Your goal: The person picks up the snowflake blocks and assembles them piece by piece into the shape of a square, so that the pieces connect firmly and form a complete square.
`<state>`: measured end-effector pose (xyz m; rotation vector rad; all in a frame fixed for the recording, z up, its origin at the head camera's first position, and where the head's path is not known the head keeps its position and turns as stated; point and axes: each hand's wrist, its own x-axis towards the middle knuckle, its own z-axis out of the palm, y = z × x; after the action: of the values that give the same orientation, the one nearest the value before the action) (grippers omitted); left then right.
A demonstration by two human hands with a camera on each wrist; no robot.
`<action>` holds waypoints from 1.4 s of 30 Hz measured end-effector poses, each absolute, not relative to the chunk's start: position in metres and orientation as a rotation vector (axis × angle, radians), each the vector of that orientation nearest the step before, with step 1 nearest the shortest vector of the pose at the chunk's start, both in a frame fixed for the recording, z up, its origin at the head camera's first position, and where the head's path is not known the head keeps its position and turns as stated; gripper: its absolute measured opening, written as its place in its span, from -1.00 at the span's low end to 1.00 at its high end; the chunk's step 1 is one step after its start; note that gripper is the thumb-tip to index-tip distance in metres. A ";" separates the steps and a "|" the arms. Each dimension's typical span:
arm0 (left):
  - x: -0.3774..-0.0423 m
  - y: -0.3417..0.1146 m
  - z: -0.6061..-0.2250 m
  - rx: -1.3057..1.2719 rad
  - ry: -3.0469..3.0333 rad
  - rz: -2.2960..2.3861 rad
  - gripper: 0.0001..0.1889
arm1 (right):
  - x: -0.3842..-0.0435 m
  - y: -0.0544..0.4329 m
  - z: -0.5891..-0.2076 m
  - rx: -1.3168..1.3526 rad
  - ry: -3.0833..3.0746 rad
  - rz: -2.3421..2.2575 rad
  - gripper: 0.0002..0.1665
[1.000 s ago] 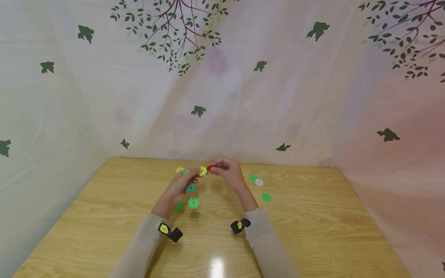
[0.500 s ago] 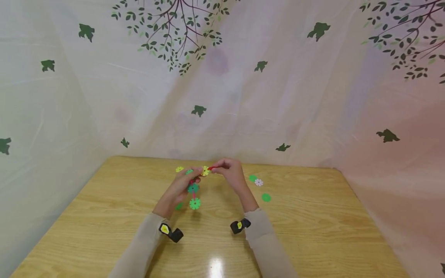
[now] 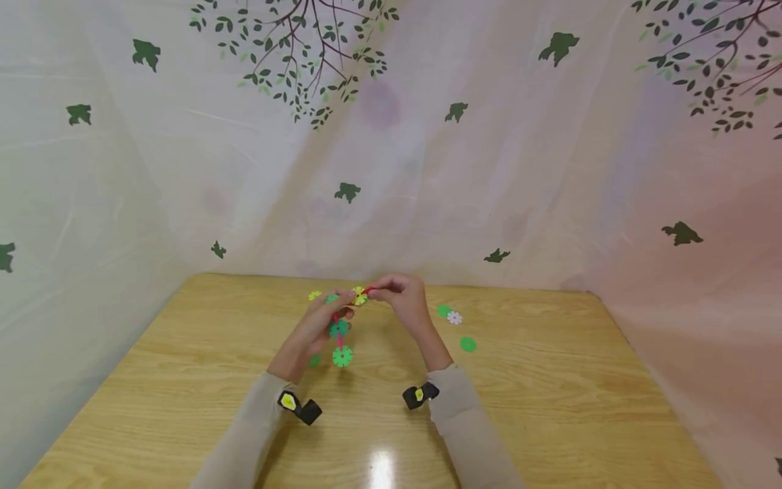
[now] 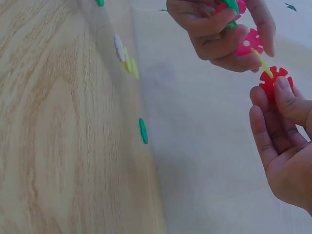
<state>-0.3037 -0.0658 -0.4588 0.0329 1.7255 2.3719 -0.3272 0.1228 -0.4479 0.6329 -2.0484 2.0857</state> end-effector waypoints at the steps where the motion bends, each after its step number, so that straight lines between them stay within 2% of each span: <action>1: -0.304 -0.067 -0.459 0.021 1.730 2.364 -0.86 | -0.327 0.123 -0.448 0.642 -2.068 2.062 -0.79; 6: -0.305 -0.071 -0.457 -0.004 1.790 2.304 -0.87 | -0.326 0.122 -0.448 0.657 -2.175 1.923 -0.87; 12: -0.302 -0.074 -0.458 -0.028 1.889 2.200 -0.75 | -0.320 0.119 -0.448 0.686 -2.239 1.850 -0.83; 17: -0.302 -0.071 -0.465 -0.036 1.891 2.188 -0.77 | -0.319 0.126 -0.448 0.696 -2.355 1.788 -0.81; 24: -0.305 -0.062 -0.474 0.021 1.807 2.143 -0.51 | -0.323 0.144 -0.442 0.741 -2.540 1.628 -0.79; 29: -0.305 -0.059 -0.477 0.024 1.817 2.125 -0.51 | -0.321 0.156 -0.433 0.806 -2.649 1.552 -0.76; 37: -0.304 -0.058 -0.478 0.046 1.794 2.141 -0.52 | -0.324 0.215 -0.436 0.902 -2.808 1.279 -0.75; 42: -0.303 -0.062 -0.478 0.034 1.742 2.172 -0.68 | -0.323 0.263 -0.446 0.966 -2.952 1.144 -0.83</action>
<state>-0.3028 -0.0617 -0.4778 0.0338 1.7425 2.1718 -0.3234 0.2635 -0.4456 0.9656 -2.9523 1.1439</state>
